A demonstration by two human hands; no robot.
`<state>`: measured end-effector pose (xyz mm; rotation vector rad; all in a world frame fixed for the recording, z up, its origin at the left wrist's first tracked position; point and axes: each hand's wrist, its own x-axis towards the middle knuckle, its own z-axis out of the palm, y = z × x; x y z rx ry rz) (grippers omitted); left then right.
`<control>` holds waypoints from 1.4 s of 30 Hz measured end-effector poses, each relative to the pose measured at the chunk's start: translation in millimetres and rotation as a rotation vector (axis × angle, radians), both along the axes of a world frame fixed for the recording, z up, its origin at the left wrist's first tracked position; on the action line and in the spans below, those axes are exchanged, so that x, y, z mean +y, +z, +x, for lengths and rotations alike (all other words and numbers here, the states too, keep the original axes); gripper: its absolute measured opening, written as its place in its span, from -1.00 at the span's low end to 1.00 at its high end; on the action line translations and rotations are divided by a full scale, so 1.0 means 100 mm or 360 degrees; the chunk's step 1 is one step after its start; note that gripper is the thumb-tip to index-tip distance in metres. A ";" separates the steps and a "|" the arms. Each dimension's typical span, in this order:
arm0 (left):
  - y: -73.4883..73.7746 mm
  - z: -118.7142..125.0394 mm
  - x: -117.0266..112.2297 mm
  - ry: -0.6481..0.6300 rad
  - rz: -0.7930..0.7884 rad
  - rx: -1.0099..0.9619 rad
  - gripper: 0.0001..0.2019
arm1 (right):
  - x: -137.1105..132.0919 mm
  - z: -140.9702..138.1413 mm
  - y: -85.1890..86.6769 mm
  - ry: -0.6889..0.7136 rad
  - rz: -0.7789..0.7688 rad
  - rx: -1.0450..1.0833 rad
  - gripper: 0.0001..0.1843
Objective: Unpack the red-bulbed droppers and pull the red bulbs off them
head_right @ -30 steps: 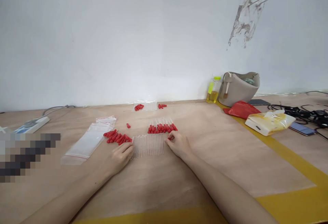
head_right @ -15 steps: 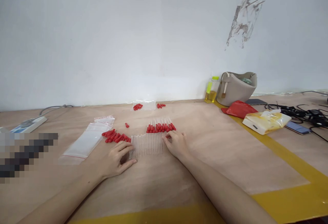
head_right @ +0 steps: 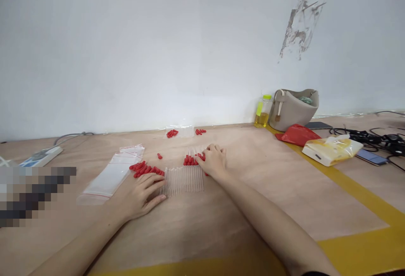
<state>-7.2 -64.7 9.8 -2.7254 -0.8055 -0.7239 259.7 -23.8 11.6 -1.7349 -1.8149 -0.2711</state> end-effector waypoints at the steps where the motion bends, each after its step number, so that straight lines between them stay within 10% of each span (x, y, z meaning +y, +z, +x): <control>1: -0.01 0.00 0.00 0.0016 0.0022 -0.0046 -0.72 | 0.03 -0.03 0.01 -0.0028 -0.0021 -0.0020 -0.63; 12: -0.10 -0.02 0.07 0.0247 0.0053 -0.0353 -0.72 | 0.08 -0.14 0.06 -0.0107 -0.0095 0.0131 -0.71; 22: -0.11 0.15 -0.06 -0.0050 0.0367 -0.0268 -0.66 | -0.68 -0.04 -0.29 0.0926 0.0584 0.0007 -0.90; 42: -0.16 0.34 -0.17 0.0038 0.0348 -0.0125 -0.84 | -0.72 -0.20 -0.31 0.1013 0.0482 -0.0345 -0.78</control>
